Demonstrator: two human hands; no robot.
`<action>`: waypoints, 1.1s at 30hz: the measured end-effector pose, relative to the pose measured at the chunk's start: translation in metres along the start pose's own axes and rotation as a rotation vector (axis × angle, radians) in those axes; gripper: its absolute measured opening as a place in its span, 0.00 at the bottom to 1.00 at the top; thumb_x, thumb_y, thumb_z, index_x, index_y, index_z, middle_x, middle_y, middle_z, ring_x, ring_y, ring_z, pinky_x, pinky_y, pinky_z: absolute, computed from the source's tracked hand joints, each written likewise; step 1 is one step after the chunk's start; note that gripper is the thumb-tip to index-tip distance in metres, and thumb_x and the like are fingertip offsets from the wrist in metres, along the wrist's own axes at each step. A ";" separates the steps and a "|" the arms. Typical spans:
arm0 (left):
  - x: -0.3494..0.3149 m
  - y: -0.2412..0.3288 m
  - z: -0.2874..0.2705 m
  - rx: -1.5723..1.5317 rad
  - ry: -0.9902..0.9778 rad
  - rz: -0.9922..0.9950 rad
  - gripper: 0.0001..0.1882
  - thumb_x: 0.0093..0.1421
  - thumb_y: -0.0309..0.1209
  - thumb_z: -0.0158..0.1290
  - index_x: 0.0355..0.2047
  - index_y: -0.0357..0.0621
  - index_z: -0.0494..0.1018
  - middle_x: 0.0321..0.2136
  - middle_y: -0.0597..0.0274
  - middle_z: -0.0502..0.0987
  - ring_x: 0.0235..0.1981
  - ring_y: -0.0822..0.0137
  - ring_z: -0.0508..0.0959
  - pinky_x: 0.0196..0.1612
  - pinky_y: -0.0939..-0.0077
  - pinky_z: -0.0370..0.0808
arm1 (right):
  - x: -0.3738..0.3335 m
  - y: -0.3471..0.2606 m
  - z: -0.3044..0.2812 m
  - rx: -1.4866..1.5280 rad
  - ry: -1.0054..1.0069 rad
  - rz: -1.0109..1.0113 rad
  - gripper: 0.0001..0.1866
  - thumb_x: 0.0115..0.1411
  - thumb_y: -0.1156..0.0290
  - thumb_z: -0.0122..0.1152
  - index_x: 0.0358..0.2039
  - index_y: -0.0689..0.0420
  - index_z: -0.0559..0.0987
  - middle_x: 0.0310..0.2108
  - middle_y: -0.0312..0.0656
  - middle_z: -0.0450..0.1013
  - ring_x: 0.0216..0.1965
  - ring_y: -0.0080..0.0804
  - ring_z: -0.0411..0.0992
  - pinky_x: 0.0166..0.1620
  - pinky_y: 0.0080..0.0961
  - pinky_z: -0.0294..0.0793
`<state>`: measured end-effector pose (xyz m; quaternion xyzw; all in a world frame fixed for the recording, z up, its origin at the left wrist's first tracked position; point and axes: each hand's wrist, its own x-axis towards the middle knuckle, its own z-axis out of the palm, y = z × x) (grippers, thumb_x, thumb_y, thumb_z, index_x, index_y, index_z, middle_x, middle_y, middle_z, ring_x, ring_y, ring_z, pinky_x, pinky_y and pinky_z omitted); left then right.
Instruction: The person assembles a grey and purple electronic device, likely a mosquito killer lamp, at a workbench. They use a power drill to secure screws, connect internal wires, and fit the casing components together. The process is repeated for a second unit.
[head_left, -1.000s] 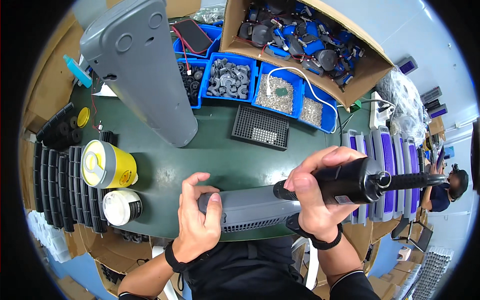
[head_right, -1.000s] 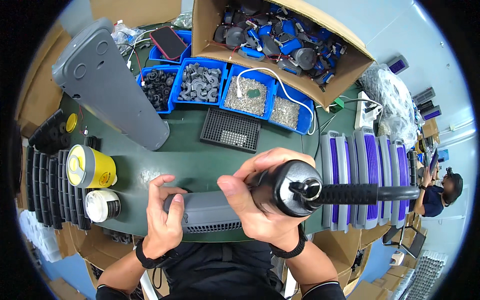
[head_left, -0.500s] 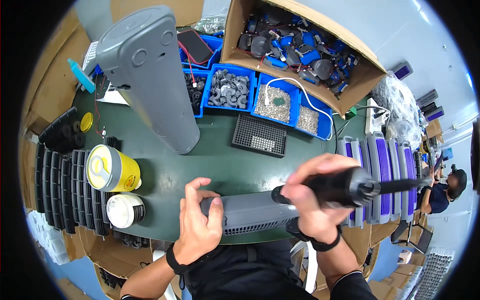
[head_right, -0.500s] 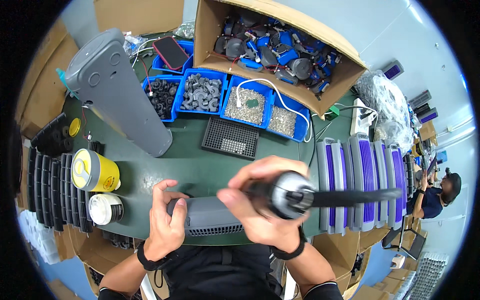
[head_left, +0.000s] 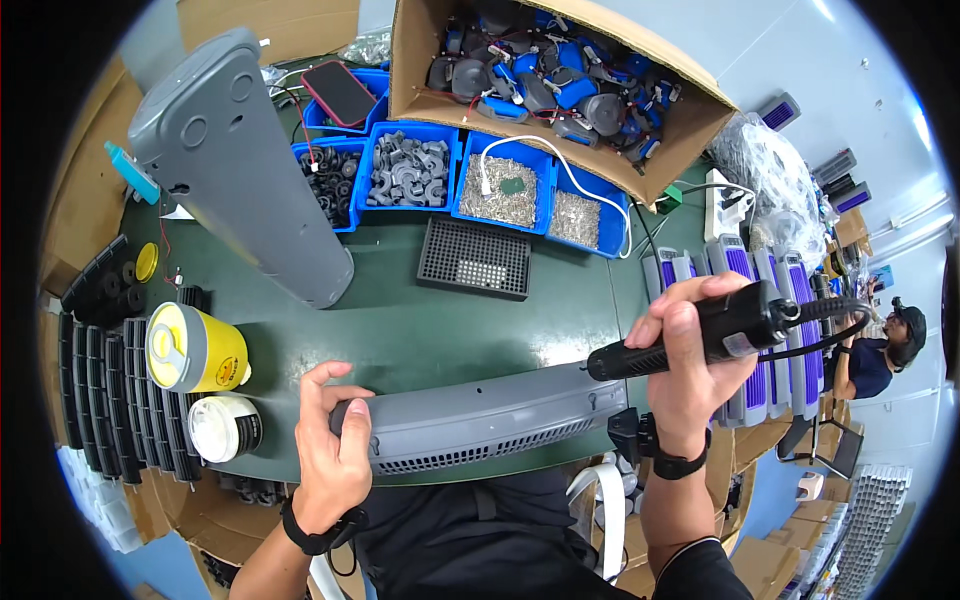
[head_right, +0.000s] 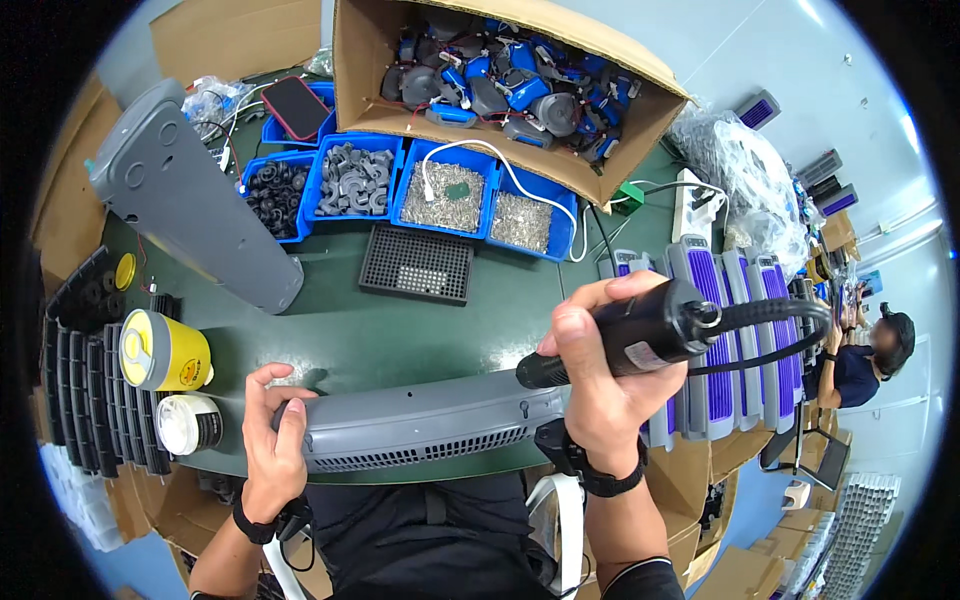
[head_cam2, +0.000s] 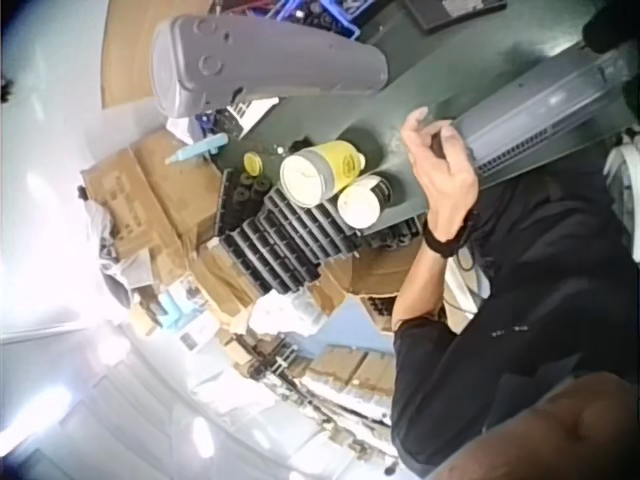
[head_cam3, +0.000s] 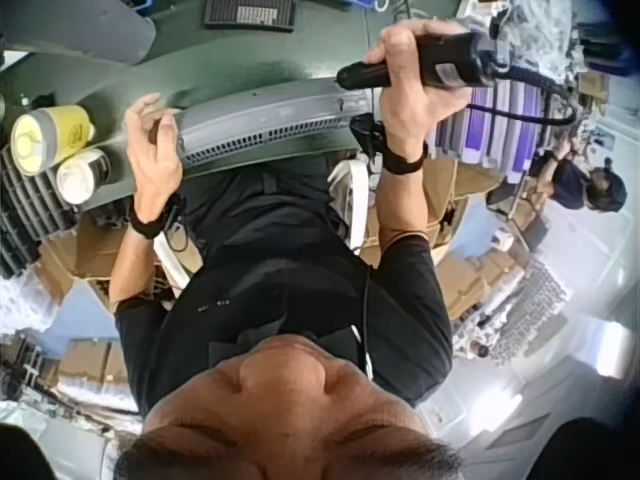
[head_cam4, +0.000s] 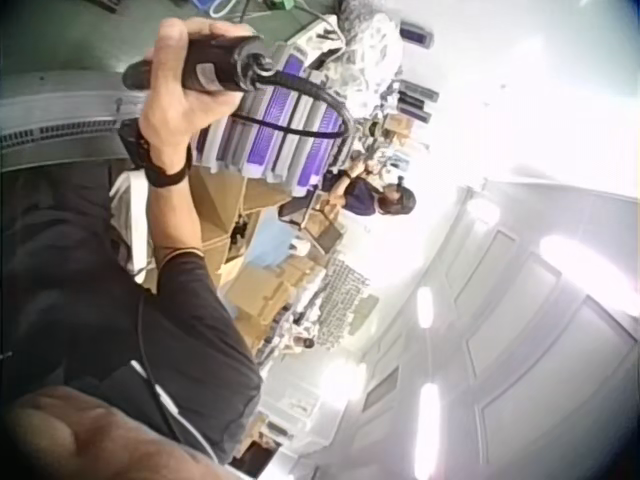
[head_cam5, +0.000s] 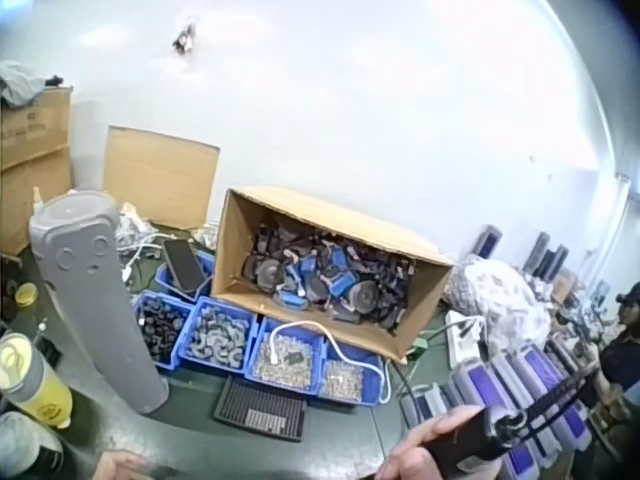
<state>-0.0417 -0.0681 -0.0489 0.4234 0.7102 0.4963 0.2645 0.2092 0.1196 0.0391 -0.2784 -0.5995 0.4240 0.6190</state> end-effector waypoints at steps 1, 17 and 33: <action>0.000 0.000 0.000 -0.009 0.002 -0.004 0.22 0.67 0.26 0.49 0.61 0.39 0.65 0.36 0.48 0.84 0.28 0.67 0.77 0.38 0.69 0.73 | -0.003 0.004 0.000 -0.011 0.011 0.016 0.20 0.62 0.85 0.68 0.50 0.60 0.70 0.29 0.45 0.78 0.24 0.25 0.76 0.31 0.24 0.78; -0.003 -0.006 0.002 -0.093 0.018 0.003 0.19 0.67 0.26 0.49 0.57 0.38 0.63 0.36 0.49 0.83 0.28 0.71 0.74 0.40 0.72 0.72 | -0.009 0.020 -0.004 -0.144 -0.164 -0.129 0.17 0.67 0.79 0.65 0.49 0.58 0.66 0.27 0.43 0.71 0.21 0.28 0.71 0.26 0.27 0.79; -0.009 0.001 0.001 -0.066 0.045 0.030 0.21 0.66 0.24 0.47 0.59 0.35 0.63 0.37 0.47 0.81 0.30 0.66 0.77 0.42 0.69 0.74 | 0.061 0.000 -0.068 -0.272 0.110 0.557 0.19 0.77 0.55 0.57 0.54 0.57 0.72 0.35 0.40 0.76 0.23 0.24 0.73 0.27 0.25 0.77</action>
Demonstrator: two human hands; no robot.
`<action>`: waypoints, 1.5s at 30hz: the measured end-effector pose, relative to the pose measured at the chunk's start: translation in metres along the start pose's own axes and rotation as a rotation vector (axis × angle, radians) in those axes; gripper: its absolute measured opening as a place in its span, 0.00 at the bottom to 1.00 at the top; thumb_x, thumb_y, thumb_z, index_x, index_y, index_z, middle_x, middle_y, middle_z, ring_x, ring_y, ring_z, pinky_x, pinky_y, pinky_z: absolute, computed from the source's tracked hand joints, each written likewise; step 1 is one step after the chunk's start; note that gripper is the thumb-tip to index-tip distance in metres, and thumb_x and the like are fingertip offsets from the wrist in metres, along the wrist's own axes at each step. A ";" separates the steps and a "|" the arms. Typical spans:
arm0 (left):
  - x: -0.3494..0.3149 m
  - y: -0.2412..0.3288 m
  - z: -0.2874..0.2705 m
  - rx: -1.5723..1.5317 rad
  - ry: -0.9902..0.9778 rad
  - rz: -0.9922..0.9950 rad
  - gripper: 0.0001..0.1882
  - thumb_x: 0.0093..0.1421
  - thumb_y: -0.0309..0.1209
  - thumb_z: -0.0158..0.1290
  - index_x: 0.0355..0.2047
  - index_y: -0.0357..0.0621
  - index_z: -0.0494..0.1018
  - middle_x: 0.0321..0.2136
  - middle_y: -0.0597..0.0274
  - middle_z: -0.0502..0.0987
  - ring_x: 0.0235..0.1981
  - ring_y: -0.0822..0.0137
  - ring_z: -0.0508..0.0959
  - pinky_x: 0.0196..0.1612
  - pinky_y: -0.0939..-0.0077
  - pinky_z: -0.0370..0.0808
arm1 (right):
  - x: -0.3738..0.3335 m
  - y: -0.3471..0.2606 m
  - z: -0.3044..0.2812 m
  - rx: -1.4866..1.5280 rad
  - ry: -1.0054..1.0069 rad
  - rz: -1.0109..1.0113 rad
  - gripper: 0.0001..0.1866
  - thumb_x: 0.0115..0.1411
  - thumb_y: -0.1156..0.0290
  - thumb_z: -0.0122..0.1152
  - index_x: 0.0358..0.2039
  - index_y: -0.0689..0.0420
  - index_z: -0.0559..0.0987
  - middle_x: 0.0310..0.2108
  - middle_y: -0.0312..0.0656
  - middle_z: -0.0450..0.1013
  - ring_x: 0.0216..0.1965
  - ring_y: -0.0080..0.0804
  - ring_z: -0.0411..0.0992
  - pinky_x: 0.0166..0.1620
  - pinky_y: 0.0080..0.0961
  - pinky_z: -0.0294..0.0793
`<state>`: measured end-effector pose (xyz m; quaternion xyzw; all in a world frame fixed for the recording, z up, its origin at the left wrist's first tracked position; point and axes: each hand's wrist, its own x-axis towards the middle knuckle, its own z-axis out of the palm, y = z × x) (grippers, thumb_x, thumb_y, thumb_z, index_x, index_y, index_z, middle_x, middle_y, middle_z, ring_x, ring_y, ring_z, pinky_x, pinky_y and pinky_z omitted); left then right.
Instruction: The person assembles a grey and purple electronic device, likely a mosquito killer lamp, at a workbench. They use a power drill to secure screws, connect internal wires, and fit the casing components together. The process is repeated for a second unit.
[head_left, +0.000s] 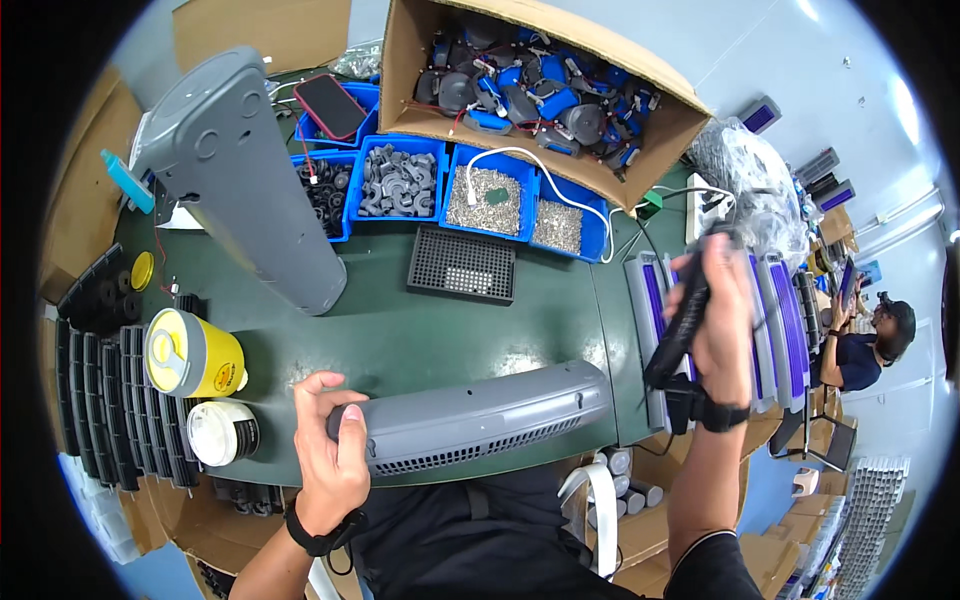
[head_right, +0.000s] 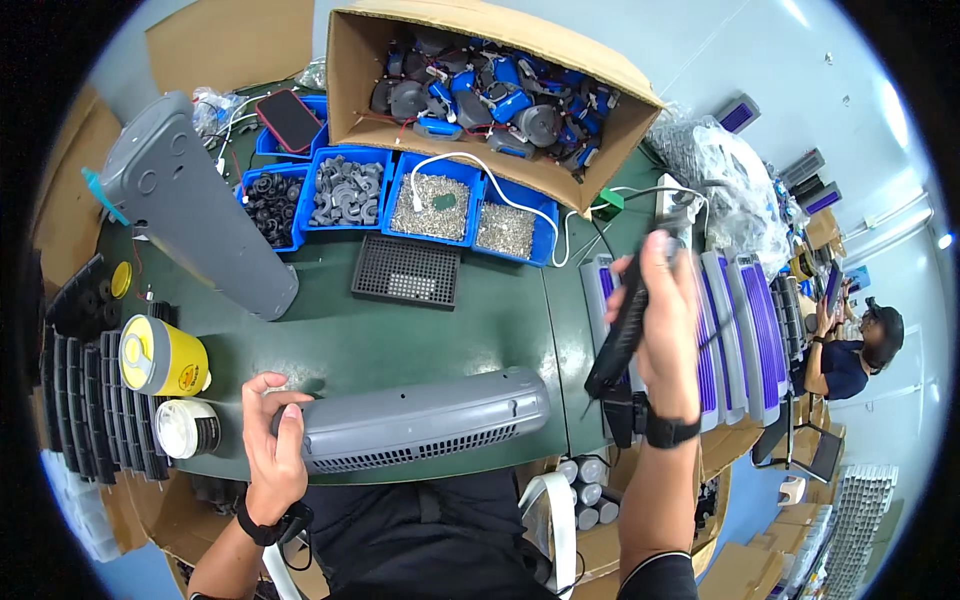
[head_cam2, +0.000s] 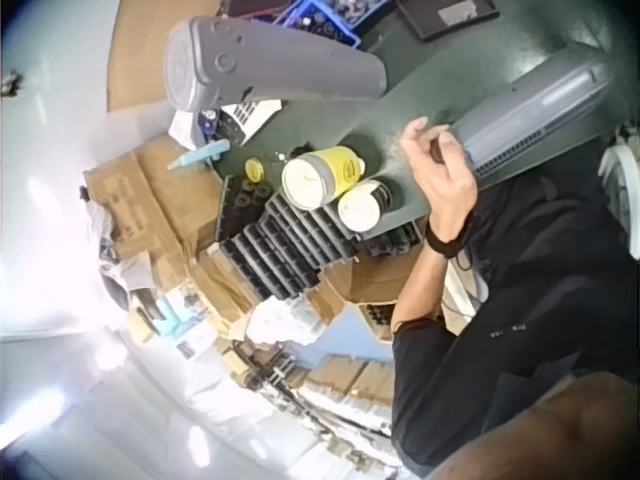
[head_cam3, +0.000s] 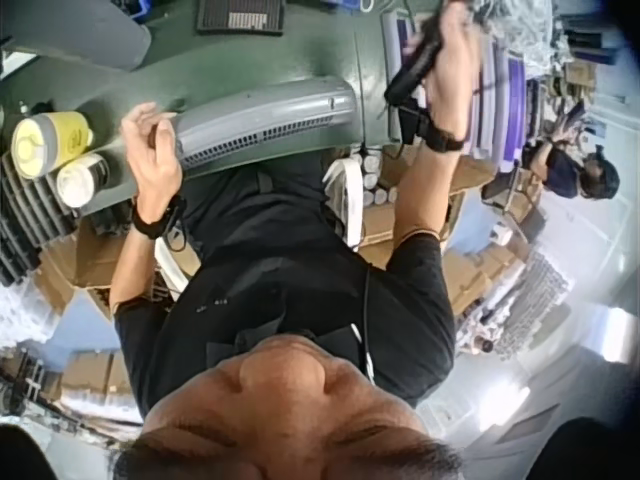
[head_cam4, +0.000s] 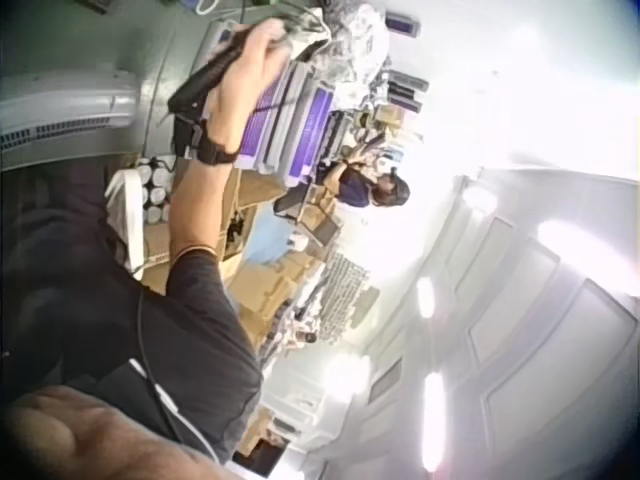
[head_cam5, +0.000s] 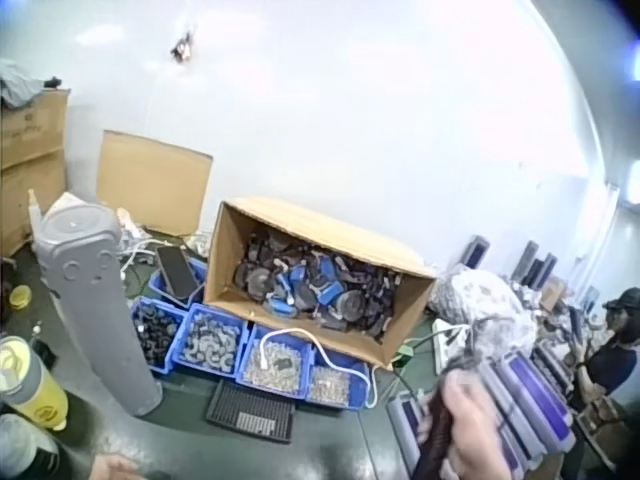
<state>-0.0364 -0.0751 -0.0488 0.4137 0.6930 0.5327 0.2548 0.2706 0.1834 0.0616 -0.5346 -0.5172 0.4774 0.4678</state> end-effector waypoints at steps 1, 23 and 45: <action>0.000 0.001 0.002 -0.013 -0.003 0.012 0.21 0.66 0.24 0.48 0.59 0.34 0.64 0.38 0.46 0.81 0.32 0.64 0.78 0.43 0.68 0.74 | 0.009 0.019 -0.007 0.016 -0.071 0.112 0.19 0.77 0.54 0.57 0.54 0.57 0.72 0.35 0.39 0.76 0.23 0.25 0.73 0.26 0.26 0.77; -0.068 -0.044 -0.013 0.340 -0.166 0.724 0.55 0.54 0.50 0.75 0.72 0.46 0.54 0.60 0.46 0.71 0.64 0.39 0.70 0.65 0.41 0.69 | -0.132 0.112 -0.039 -0.063 -0.331 -0.152 0.24 0.78 0.69 0.51 0.70 0.67 0.69 0.65 0.52 0.73 0.68 0.41 0.70 0.71 0.38 0.65; 0.006 0.001 -0.042 -0.446 -0.358 -0.792 0.45 0.73 0.69 0.36 0.52 0.35 0.77 0.26 0.56 0.82 0.13 0.67 0.77 0.10 0.80 0.64 | -0.146 0.082 -0.029 0.116 -0.533 0.023 0.43 0.59 0.58 0.76 0.72 0.58 0.69 0.61 0.47 0.71 0.65 0.36 0.66 0.69 0.33 0.61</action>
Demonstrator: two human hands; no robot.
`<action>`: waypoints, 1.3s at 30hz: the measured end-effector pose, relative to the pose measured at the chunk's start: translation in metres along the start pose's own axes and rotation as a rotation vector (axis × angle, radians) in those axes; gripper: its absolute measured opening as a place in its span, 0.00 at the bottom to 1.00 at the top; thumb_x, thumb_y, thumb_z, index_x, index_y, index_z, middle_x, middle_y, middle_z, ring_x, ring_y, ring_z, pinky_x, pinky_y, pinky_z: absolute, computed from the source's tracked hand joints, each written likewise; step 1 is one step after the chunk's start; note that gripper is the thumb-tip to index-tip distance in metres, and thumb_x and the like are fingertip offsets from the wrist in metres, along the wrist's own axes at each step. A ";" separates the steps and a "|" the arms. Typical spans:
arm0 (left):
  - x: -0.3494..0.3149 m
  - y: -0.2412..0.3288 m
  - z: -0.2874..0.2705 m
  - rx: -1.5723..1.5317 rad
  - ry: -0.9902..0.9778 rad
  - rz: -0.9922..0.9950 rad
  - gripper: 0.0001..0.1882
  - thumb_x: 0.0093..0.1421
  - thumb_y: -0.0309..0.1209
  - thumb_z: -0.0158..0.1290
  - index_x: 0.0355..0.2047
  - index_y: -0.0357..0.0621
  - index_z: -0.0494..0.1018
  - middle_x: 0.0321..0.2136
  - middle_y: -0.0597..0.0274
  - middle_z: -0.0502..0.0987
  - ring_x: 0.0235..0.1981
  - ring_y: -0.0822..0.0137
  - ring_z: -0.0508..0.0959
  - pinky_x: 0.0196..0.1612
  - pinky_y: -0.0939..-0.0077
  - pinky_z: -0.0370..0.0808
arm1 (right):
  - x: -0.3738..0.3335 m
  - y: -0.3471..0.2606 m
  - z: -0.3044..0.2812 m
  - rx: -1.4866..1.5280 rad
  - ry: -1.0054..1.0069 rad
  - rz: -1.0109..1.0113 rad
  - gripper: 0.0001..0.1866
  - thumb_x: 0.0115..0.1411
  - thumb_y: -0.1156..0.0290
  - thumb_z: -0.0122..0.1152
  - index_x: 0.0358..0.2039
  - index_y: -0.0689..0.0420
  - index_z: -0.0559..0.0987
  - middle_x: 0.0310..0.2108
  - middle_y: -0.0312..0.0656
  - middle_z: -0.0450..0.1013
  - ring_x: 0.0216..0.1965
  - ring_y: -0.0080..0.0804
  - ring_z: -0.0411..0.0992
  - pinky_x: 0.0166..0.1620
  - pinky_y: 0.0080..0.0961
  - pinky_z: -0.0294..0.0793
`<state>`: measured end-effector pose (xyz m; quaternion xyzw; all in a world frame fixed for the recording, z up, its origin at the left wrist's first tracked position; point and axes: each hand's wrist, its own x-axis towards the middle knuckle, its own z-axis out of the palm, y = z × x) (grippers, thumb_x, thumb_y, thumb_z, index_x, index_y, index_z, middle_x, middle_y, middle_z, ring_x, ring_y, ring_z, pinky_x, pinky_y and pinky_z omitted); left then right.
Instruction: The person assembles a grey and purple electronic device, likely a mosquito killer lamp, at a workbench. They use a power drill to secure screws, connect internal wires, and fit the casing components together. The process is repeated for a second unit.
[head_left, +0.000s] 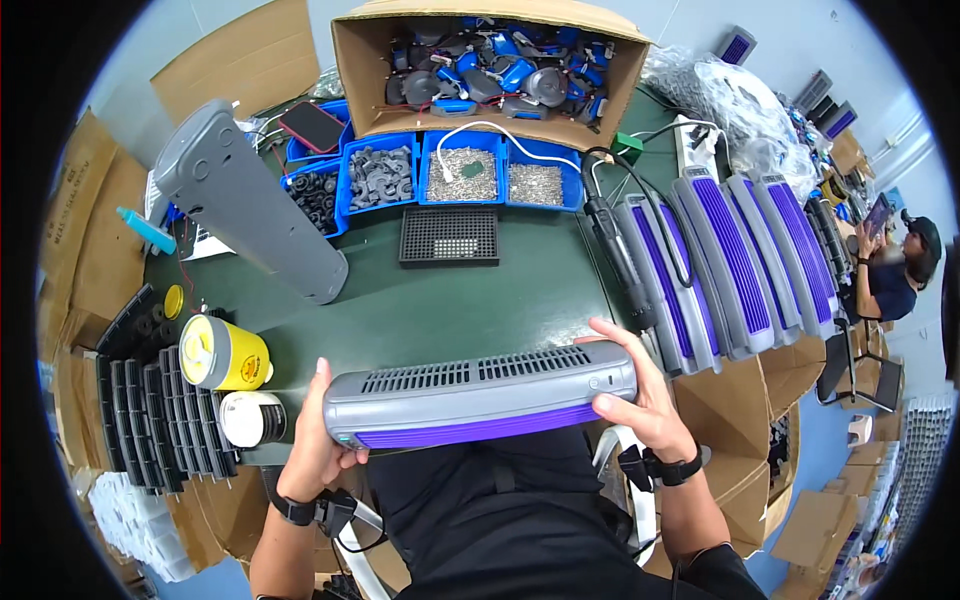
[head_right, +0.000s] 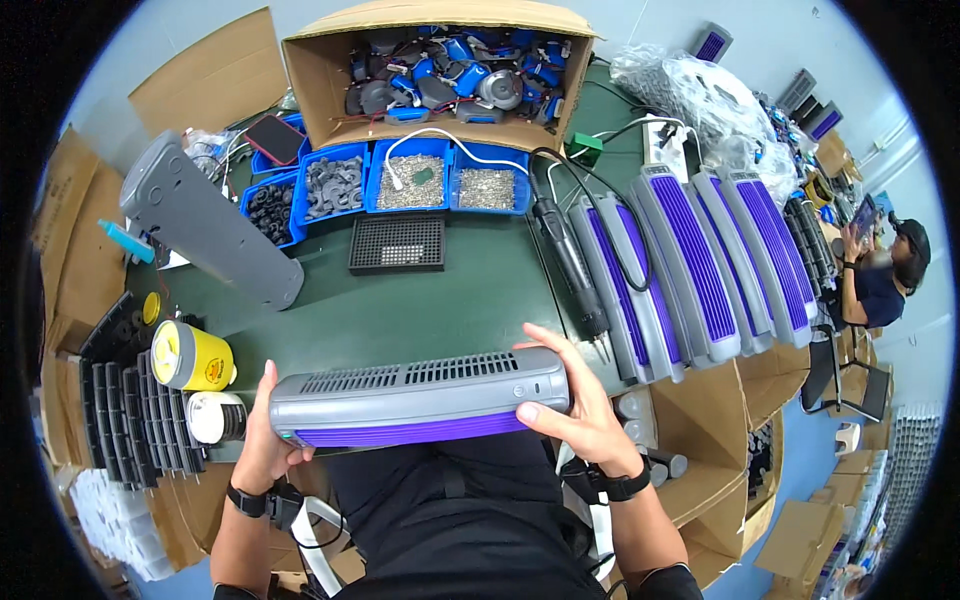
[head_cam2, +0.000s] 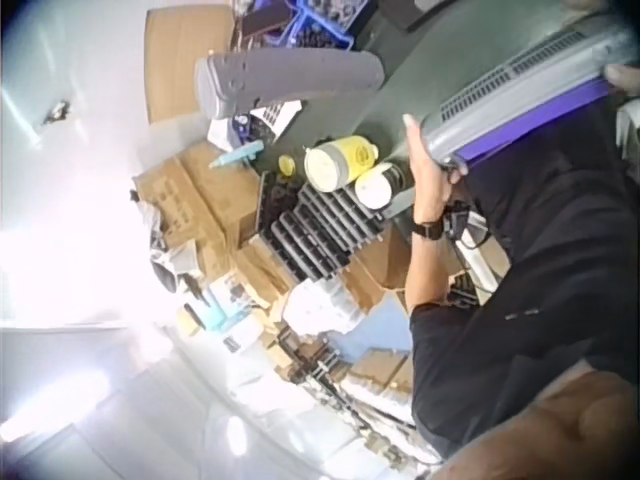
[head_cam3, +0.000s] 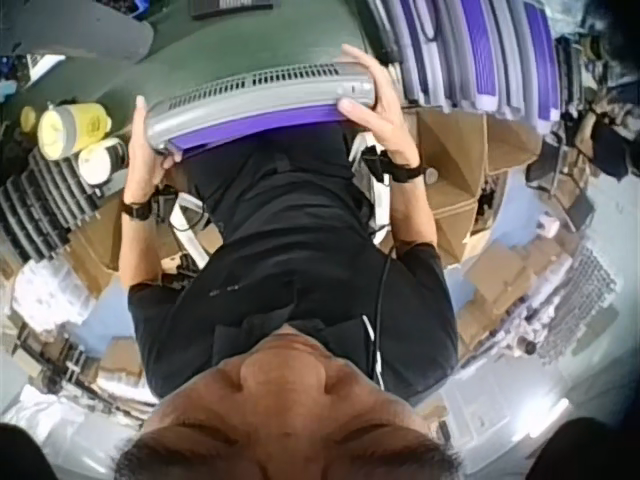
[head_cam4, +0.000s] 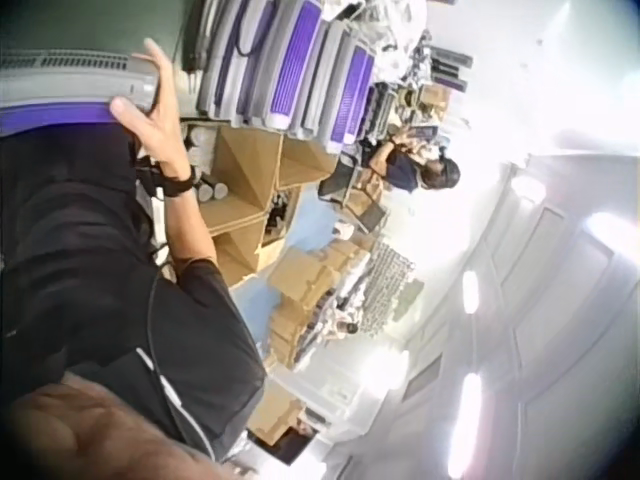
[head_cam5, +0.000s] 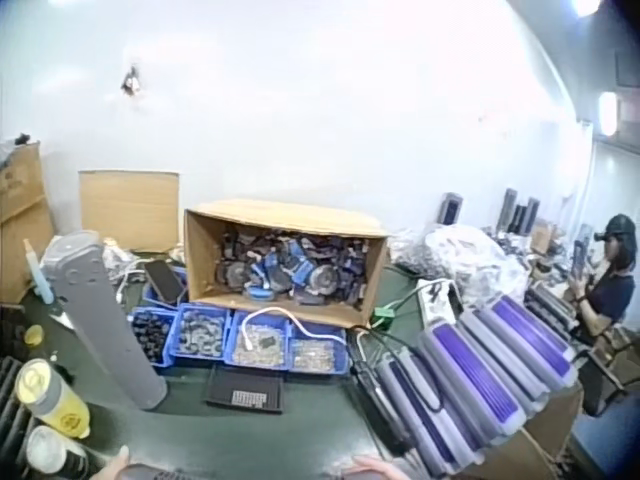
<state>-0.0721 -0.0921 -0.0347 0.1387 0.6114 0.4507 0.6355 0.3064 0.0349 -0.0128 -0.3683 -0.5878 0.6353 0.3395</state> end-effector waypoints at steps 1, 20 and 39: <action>0.005 -0.006 -0.003 -0.004 -0.016 0.011 0.45 0.73 0.70 0.36 0.52 0.35 0.77 0.25 0.56 0.82 0.13 0.67 0.77 0.11 0.81 0.65 | -0.001 0.002 -0.002 -0.062 0.022 0.002 0.41 0.59 0.59 0.75 0.70 0.58 0.70 0.61 0.46 0.71 0.65 0.36 0.67 0.68 0.33 0.61; 0.012 -0.015 0.006 0.152 0.009 0.189 0.45 0.76 0.67 0.32 0.51 0.30 0.75 0.25 0.57 0.80 0.12 0.71 0.77 0.11 0.82 0.68 | 0.003 0.017 0.010 0.070 0.165 0.167 0.31 0.54 0.67 0.68 0.59 0.60 0.75 0.51 0.44 0.73 0.53 0.32 0.71 0.59 0.26 0.66; -0.026 0.013 0.151 0.695 -0.713 0.270 0.22 0.74 0.31 0.55 0.64 0.33 0.73 0.44 0.49 0.86 0.27 0.73 0.83 0.27 0.81 0.79 | -0.266 -0.202 -0.140 -0.737 0.741 -0.262 0.54 0.29 0.46 0.91 0.52 0.67 0.77 0.48 0.52 0.76 0.48 0.41 0.74 0.52 0.38 0.75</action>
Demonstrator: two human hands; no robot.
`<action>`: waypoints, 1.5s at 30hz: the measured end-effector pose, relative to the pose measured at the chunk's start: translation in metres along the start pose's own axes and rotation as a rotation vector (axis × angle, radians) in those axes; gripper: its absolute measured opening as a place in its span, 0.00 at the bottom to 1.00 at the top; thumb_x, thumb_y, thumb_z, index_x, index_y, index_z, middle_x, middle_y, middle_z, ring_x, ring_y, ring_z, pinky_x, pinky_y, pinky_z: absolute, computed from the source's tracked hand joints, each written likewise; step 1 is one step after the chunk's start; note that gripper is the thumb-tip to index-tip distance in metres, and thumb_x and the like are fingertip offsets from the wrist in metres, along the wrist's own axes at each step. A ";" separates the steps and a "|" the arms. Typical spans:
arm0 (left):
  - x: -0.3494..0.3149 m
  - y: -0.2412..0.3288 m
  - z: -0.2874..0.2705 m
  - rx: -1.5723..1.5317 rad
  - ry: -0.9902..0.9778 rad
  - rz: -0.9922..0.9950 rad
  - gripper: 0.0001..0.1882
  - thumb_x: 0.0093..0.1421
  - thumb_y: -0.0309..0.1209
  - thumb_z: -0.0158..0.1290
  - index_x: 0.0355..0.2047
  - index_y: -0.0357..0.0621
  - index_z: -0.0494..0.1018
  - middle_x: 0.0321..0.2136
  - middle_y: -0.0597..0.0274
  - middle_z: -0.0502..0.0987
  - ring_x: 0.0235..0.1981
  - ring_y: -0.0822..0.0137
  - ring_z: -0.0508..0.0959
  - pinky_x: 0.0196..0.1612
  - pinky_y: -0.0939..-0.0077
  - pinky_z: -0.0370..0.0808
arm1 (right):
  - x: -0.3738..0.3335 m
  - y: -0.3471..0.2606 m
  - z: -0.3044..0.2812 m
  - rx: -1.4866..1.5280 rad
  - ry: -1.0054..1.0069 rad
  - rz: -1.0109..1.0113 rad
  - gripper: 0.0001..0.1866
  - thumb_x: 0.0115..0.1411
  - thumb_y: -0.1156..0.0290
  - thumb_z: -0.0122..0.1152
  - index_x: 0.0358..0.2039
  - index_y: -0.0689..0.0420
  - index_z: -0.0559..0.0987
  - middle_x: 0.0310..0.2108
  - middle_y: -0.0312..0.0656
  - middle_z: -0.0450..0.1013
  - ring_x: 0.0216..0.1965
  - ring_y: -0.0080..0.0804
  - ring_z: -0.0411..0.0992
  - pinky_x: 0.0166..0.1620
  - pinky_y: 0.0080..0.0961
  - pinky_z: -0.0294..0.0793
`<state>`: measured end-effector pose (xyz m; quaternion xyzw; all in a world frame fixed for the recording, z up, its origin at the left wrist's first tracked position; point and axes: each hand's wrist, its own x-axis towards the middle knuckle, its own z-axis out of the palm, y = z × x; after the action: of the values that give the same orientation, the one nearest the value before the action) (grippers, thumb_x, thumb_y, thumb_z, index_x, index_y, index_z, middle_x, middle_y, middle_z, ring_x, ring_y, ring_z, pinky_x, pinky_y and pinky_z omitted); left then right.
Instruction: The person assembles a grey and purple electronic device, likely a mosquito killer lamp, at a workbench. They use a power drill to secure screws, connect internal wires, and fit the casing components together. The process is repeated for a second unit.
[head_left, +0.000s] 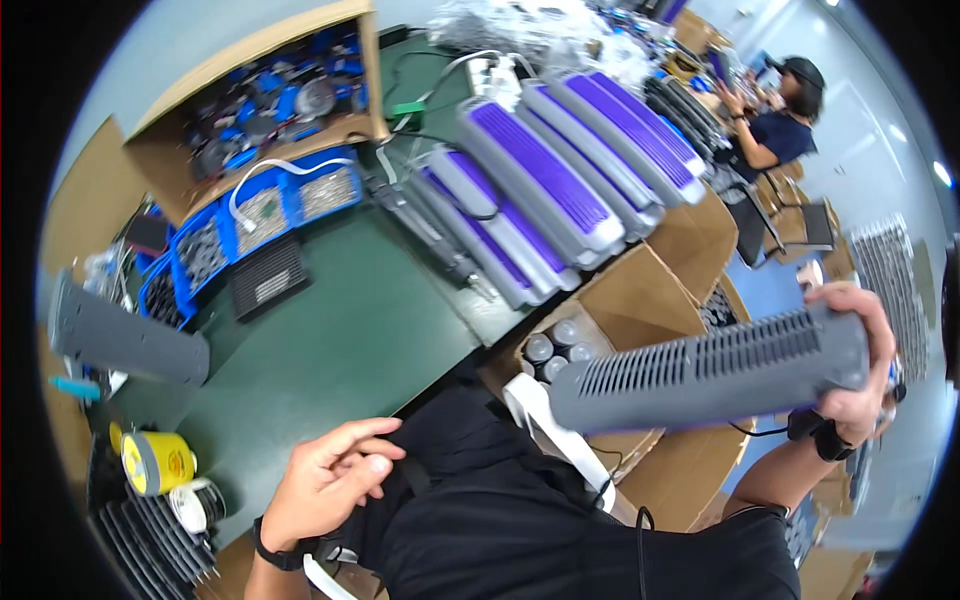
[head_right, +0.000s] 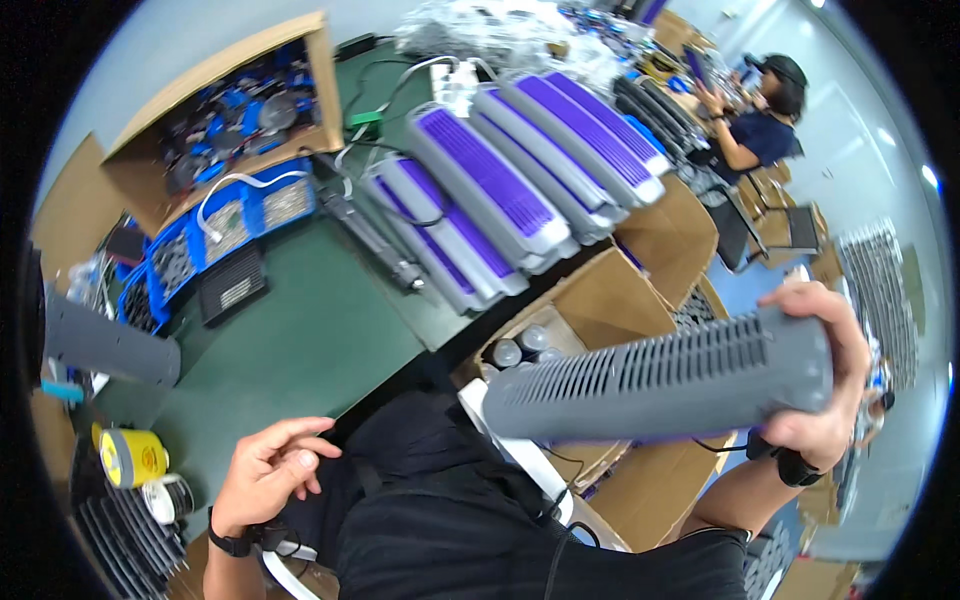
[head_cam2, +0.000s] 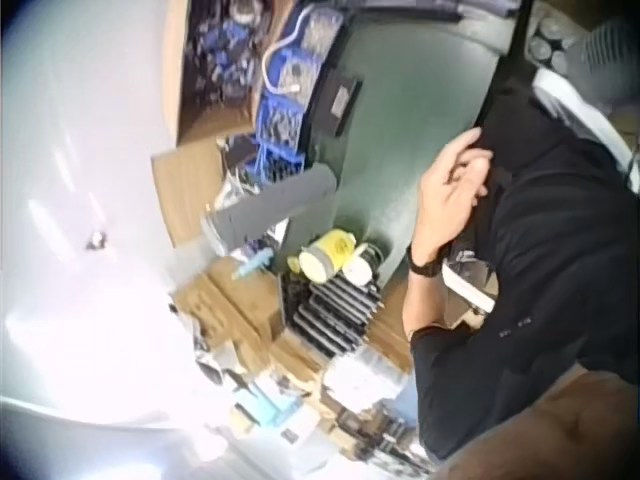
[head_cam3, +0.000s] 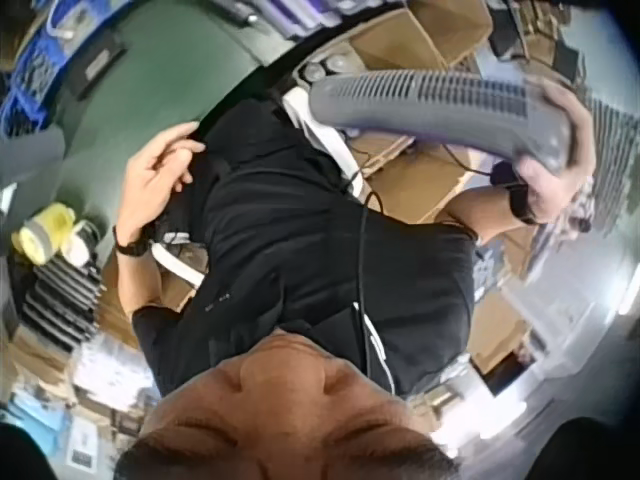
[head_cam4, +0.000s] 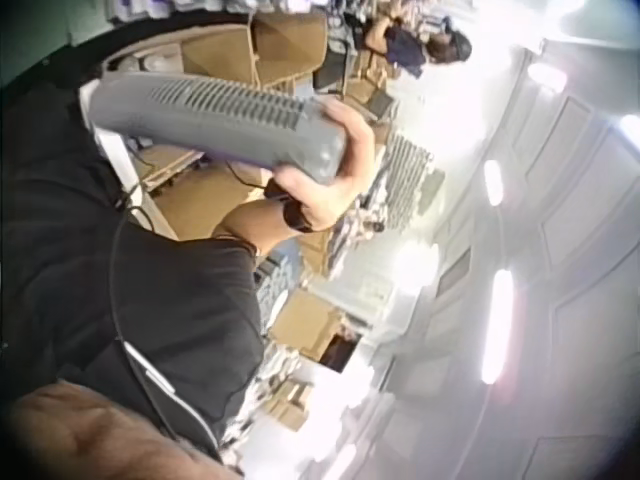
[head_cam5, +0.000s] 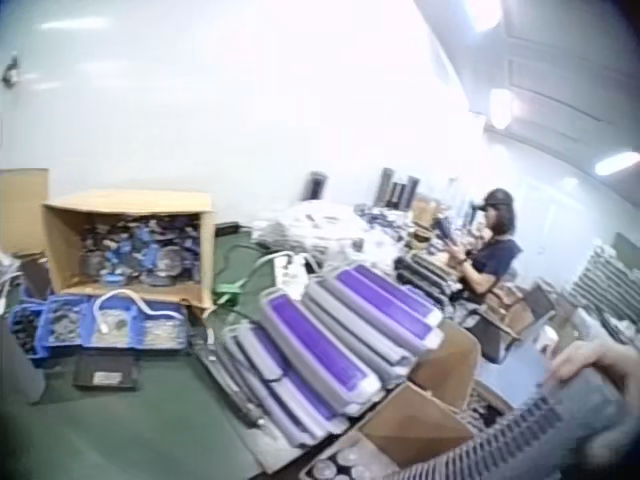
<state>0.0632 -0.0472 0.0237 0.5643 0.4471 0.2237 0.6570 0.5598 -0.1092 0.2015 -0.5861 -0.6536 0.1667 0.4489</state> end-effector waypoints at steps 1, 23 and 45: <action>0.003 -0.006 0.001 -0.013 0.059 -0.026 0.21 0.73 0.29 0.55 0.63 0.33 0.74 0.43 0.49 0.86 0.27 0.73 0.82 0.27 0.81 0.79 | -0.002 0.002 0.004 -0.164 -0.044 0.115 0.50 0.32 0.49 0.91 0.52 0.65 0.78 0.48 0.49 0.77 0.46 0.40 0.75 0.52 0.38 0.75; -0.023 -0.027 -0.006 0.156 0.616 -0.443 0.19 0.75 0.34 0.56 0.62 0.39 0.76 0.41 0.62 0.85 0.30 0.79 0.78 0.32 0.84 0.75 | -0.116 0.592 0.104 -0.903 -0.294 0.801 0.31 0.47 0.66 0.77 0.54 0.48 0.79 0.57 0.55 0.70 0.56 0.62 0.73 0.56 0.50 0.82; -0.005 -0.009 0.006 0.381 0.598 -0.604 0.23 0.74 0.41 0.57 0.64 0.45 0.76 0.43 0.61 0.86 0.33 0.74 0.80 0.37 0.78 0.79 | -0.174 0.677 0.145 -0.888 -0.295 1.295 0.59 0.63 0.50 0.69 0.81 0.54 0.41 0.81 0.56 0.40 0.80 0.58 0.43 0.77 0.45 0.55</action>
<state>0.0642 -0.0571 0.0167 0.4301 0.7943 0.0892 0.4196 0.8478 -0.0494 -0.4491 -0.9451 -0.2415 0.1941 -0.1037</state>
